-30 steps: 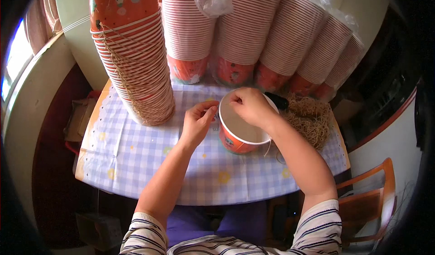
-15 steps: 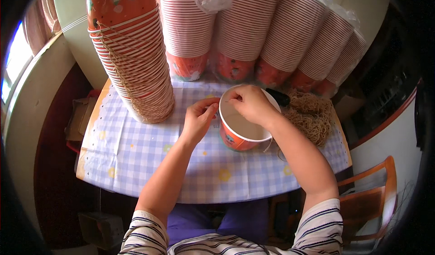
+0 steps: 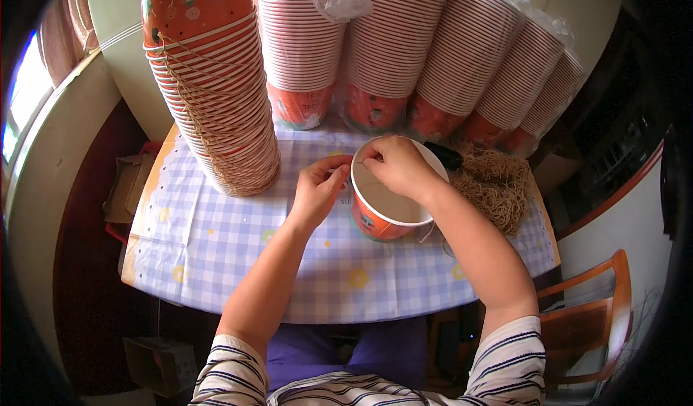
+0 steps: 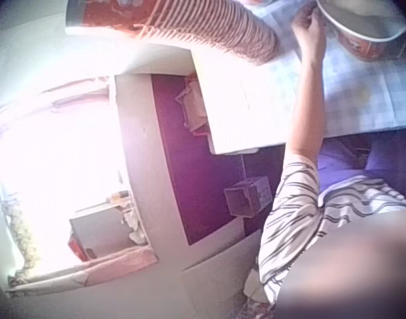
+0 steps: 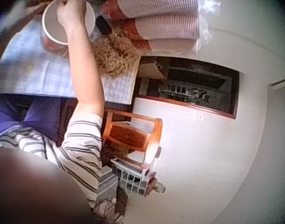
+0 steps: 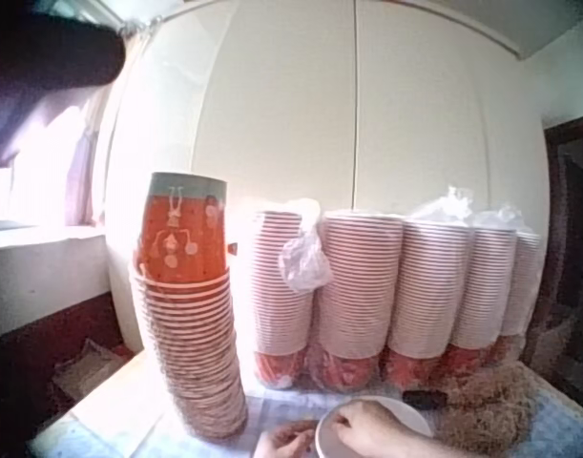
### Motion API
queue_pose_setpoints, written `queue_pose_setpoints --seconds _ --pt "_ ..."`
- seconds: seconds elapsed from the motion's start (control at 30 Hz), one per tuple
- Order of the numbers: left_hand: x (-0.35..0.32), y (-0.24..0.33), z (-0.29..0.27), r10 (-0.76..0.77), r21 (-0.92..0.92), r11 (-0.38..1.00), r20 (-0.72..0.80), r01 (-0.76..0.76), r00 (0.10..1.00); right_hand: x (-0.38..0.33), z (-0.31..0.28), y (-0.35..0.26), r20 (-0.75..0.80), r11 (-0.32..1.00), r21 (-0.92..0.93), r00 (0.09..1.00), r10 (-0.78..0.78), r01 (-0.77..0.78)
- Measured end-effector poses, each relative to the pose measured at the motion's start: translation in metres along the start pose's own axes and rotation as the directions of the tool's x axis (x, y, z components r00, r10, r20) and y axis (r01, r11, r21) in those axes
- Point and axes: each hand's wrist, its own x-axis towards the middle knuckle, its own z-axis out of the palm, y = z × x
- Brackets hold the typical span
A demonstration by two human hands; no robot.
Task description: The person is tying thin strings to large paper buckets to create handles.
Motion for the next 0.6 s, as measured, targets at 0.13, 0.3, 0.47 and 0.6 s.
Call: queue_pose_setpoints --seconds 0.13,0.3,0.47,0.6 --pt "0.0001 0.0017 0.0002 -0.009 0.002 1.0 0.001 0.009 1.0 -0.0006 0.0012 -0.0001 -0.021 0.999 -0.006 0.999 -0.04 0.04" --pt "0.0007 0.0023 0.0007 0.003 0.03 1.0 0.013 -0.003 1.0 0.0031 0.0023 0.0025 0.0 1.0 -0.01 1.0 -0.005 0.005" --pt "0.0035 -0.002 -0.0019 0.019 0.059 0.998 0.021 -0.02 1.0 0.0032 0.0017 -0.0036 0.013 1.0 0.002 1.0 0.01 -0.01" --pt "0.0046 -0.0019 -0.0015 0.022 0.046 0.999 0.045 -0.024 0.999 0.0045 0.0017 -0.0053 0.032 0.999 -0.008 0.999 0.036 -0.036"
